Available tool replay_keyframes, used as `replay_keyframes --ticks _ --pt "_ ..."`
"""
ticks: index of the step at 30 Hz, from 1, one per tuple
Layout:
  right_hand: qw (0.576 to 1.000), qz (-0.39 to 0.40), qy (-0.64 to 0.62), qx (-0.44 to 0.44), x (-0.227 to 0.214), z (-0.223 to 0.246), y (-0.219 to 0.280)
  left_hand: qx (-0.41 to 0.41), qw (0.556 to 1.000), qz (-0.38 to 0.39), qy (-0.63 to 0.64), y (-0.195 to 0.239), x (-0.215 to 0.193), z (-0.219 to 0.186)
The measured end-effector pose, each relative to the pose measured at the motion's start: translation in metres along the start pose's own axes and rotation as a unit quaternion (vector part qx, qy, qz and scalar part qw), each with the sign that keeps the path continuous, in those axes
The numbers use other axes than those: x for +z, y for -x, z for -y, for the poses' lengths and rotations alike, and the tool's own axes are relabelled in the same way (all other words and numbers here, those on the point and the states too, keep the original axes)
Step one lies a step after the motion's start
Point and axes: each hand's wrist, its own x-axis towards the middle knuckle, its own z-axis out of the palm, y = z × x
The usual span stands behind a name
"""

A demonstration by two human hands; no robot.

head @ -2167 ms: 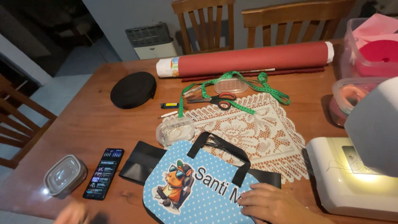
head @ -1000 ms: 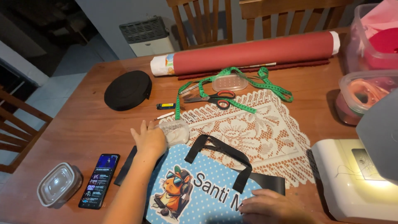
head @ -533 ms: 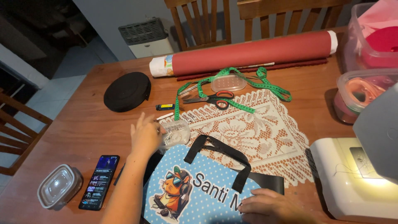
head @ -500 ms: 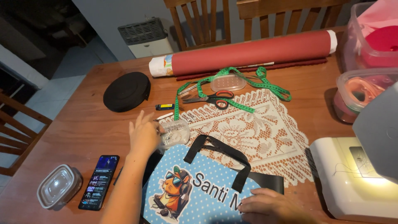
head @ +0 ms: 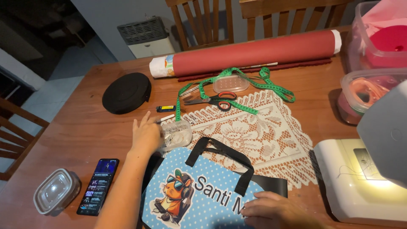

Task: Cutting and preparing a black synthetic material strip to be used as a component for a small blue bag, using scissors and a measuring tape.

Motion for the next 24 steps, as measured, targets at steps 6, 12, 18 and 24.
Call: replay_keyframes --ticks 6,12,18,24 --pt "1.000 -0.003 0.012 -0.019 0.004 -0.007 0.001 0.032 0.998 -0.060 0.001 -0.014 0.021 0.007" --pt "0.999 -0.033 0.007 -0.032 0.001 0.003 -0.001 0.007 1.000 0.008 -0.011 0.002 -0.006 -0.011" --pt "0.999 -0.035 0.009 -0.032 -0.004 0.013 -0.004 0.017 1.000 0.002 -0.003 0.008 -0.008 -0.014" --pt "0.998 -0.024 0.035 -0.044 -0.003 0.009 -0.006 0.000 0.999 0.041 0.013 0.008 -0.009 -0.012"
